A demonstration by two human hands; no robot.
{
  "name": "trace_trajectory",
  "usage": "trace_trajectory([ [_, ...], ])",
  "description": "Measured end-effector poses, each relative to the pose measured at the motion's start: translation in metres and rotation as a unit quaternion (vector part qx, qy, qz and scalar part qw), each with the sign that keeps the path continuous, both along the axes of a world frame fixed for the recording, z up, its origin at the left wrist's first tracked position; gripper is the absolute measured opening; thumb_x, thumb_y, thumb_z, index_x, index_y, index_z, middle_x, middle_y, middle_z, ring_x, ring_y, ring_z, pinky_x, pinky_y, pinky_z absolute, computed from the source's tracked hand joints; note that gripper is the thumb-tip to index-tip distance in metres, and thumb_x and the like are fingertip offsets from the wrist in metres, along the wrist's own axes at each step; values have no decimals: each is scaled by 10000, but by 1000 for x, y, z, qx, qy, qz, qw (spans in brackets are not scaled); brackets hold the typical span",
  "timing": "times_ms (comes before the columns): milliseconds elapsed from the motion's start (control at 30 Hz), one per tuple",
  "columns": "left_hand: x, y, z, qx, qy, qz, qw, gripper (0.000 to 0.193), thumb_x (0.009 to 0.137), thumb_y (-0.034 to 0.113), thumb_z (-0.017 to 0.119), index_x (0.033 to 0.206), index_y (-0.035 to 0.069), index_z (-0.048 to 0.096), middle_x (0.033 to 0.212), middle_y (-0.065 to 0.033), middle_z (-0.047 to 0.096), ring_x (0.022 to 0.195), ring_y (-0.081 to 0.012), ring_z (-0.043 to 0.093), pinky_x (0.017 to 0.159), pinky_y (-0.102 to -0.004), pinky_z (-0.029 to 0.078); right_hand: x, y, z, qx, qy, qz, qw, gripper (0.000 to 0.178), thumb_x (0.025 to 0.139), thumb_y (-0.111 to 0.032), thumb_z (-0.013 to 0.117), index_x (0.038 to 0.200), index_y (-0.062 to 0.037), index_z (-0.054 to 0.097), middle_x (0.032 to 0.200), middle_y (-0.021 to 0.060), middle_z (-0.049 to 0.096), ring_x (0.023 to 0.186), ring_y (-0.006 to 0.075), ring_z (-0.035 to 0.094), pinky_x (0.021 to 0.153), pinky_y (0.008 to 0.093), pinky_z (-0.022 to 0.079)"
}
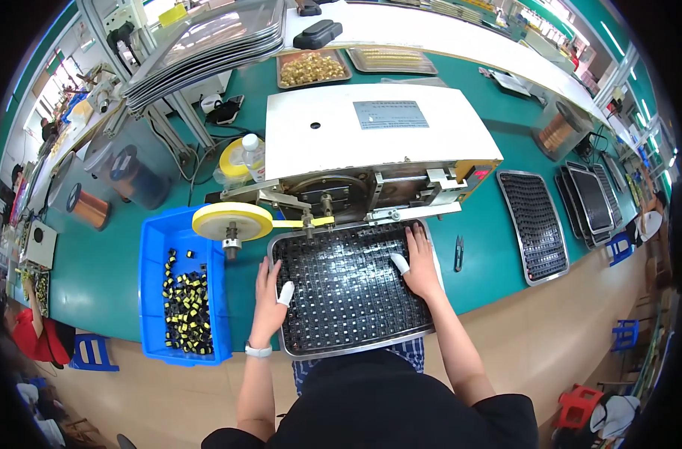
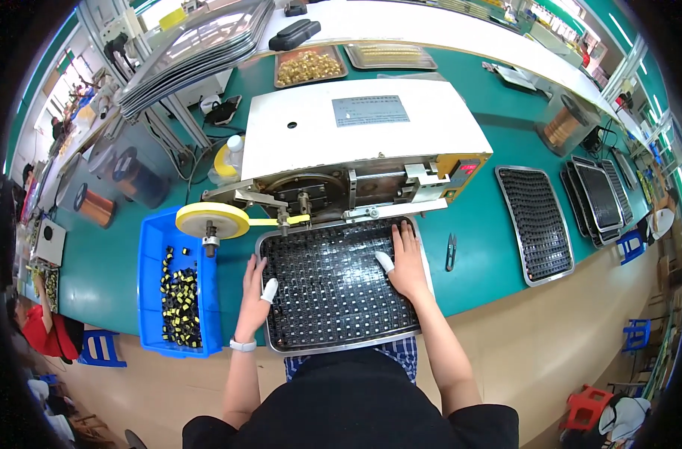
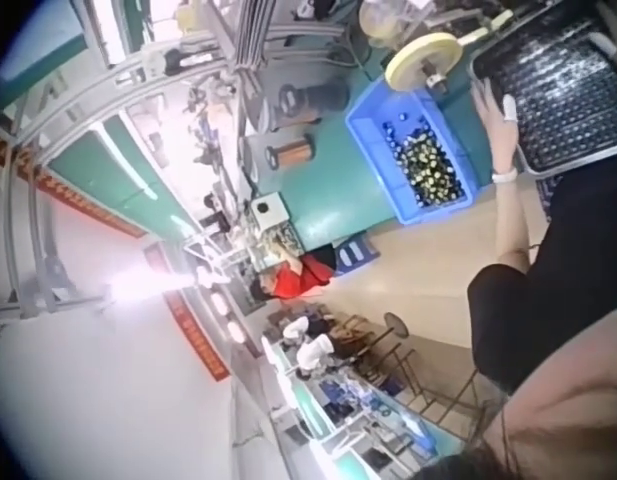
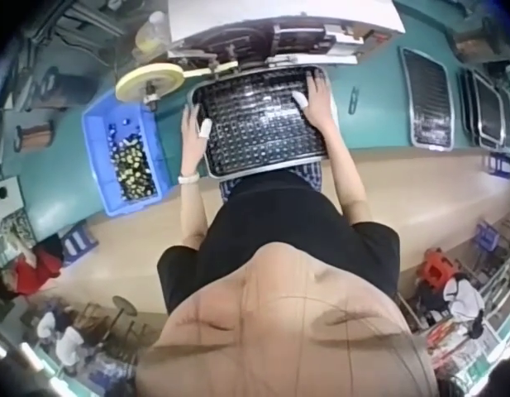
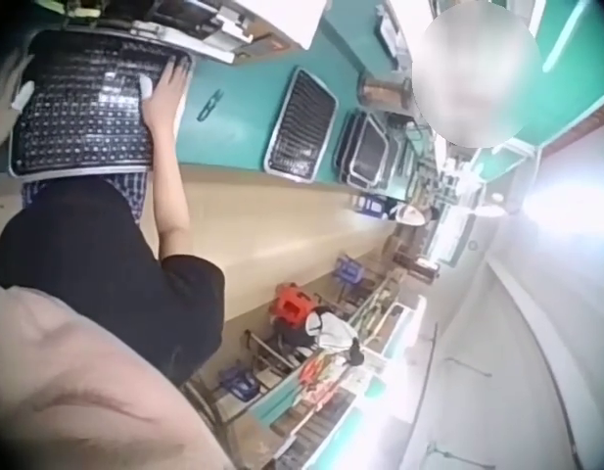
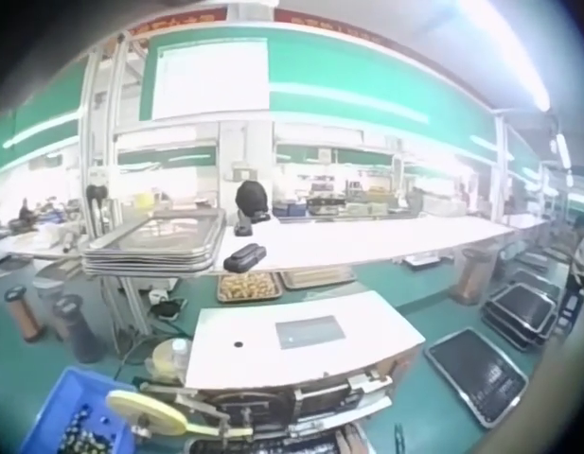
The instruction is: The person assembles electronic components using a specialized taping machine at an industrial workstation.
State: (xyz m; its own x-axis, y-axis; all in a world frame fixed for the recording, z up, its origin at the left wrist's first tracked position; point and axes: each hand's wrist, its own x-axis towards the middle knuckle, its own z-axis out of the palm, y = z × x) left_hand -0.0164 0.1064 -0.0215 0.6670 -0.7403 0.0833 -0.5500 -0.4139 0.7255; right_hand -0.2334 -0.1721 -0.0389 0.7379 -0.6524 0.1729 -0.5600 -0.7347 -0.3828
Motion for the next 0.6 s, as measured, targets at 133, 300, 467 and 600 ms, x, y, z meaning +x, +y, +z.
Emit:
trace_trajectory([
  [133,-11,-6,5,34,-9,-5,999,576,940,185,562,1454,73,329,1566,-180,144,1434,-353,182,1151,-422,207,-5,-3,3,123,-78,1,989,605,929,-250,573,1437,-17,341,1526,204,264,1420,340,242,1155,393,204],
  [300,-10,-5,-5,-6,11,-4,1000,601,918,187,585,1450,67,330,1558,-203,152,1416,-411,186,1138,-466,212,-22,-18,-4,250,-193,18,949,547,946,-202,547,1431,-24,365,1523,191,289,1423,306,253,1152,355,196],
  [467,-27,7,13,30,-30,-19,999,587,900,196,597,1432,81,377,1561,-184,169,1429,-395,168,1145,-460,199,-46,24,49,189,-85,-6,978,597,939,-198,540,1451,-8,299,1539,225,206,1410,369,251,1140,403,242],
  [600,-49,19,19,94,-59,-55,992,564,890,234,603,1405,88,425,1560,-172,179,1441,-402,122,1148,-486,183,-83,56,27,132,-59,10,989,607,916,-179,569,1430,18,313,1523,246,224,1398,401,259,1128,406,260],
])
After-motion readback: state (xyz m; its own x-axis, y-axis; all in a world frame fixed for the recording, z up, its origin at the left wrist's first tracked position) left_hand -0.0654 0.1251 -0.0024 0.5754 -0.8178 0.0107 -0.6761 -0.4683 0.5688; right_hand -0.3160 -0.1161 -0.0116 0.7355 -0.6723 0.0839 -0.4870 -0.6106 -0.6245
